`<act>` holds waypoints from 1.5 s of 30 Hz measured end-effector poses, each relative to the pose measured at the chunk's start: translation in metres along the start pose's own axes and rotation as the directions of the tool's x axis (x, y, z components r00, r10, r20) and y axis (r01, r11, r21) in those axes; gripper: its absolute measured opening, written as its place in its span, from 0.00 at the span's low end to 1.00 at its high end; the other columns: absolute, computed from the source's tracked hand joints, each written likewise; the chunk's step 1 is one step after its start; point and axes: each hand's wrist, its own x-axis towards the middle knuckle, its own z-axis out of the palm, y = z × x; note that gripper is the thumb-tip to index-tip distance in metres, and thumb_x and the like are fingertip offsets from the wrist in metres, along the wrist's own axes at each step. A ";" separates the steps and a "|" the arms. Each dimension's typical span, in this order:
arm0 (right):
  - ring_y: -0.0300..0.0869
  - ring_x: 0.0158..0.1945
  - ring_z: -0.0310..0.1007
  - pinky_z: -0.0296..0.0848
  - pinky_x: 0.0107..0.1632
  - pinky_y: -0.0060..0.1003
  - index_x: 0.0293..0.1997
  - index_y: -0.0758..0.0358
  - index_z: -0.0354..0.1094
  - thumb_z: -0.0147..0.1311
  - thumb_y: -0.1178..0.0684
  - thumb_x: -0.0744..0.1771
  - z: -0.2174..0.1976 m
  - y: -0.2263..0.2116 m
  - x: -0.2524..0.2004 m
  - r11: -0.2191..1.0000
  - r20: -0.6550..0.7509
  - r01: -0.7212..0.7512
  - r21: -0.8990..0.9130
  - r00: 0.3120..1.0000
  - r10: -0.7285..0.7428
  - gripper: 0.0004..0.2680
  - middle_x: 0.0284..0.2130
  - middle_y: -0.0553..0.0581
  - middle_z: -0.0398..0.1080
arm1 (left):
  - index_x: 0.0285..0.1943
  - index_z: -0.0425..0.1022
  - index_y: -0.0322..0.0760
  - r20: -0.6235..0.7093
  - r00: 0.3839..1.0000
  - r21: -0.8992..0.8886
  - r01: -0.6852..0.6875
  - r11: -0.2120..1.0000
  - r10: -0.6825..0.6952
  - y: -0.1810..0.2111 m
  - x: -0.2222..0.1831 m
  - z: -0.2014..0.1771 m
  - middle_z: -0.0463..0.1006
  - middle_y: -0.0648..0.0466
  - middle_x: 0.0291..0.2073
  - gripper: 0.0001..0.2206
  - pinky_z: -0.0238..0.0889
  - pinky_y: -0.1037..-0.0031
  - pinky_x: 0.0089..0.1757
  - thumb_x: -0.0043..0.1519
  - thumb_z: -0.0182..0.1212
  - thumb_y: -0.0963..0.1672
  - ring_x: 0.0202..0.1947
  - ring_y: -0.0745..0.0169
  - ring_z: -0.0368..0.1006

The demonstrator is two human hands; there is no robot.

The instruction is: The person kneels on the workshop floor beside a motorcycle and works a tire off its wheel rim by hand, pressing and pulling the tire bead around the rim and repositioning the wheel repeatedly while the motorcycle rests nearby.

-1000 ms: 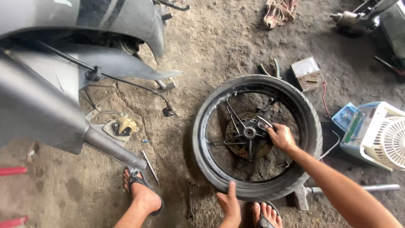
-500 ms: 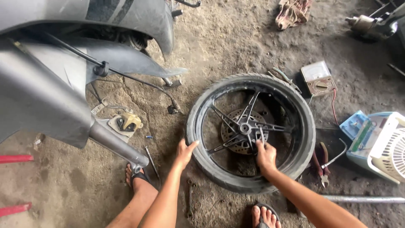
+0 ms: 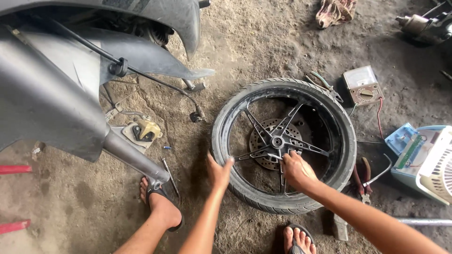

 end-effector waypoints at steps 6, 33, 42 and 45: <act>0.58 0.46 0.79 0.79 0.46 0.56 0.49 0.48 0.63 0.51 0.48 0.68 -0.063 -0.104 0.003 0.994 0.230 0.102 0.027 0.968 -0.105 0.07 0.38 0.58 0.76 | 0.75 0.52 0.29 -0.076 0.983 0.266 0.184 0.946 -0.170 -0.005 -0.027 0.014 0.65 0.33 0.64 0.44 0.58 0.54 0.63 0.51 0.69 0.51 0.67 0.37 0.63; 0.52 0.39 0.83 0.83 0.42 0.47 0.36 0.56 0.82 0.62 0.44 0.63 0.056 -0.146 0.118 0.976 0.476 0.109 0.187 0.859 -0.187 0.09 0.28 0.60 0.80 | 0.78 0.39 0.20 0.192 0.907 -0.189 0.408 0.893 -0.374 0.081 -0.026 -0.042 0.46 0.25 0.74 0.44 0.43 0.45 0.68 0.63 0.60 0.52 0.75 0.29 0.43; 0.50 0.27 0.78 0.79 0.29 0.45 0.42 0.72 0.80 0.66 0.52 0.60 -0.016 -0.170 0.060 0.605 0.574 -0.453 0.655 0.819 -0.009 0.13 0.24 0.69 0.75 | 0.65 0.68 0.15 0.190 0.882 -0.389 0.472 0.792 -0.432 0.013 0.046 -0.020 0.71 0.27 0.61 0.40 0.59 0.54 0.59 0.51 0.76 0.52 0.66 0.37 0.66; 0.37 0.09 0.44 0.45 0.13 0.36 0.20 0.57 0.56 0.57 0.51 0.62 0.009 -0.182 0.052 -0.010 0.741 -0.751 0.661 0.650 0.170 0.12 0.13 0.45 0.42 | 0.61 0.73 0.19 0.177 0.888 -0.415 0.459 0.786 -0.425 0.030 0.043 -0.030 0.76 0.30 0.57 0.38 0.62 0.56 0.56 0.48 0.78 0.51 0.61 0.42 0.71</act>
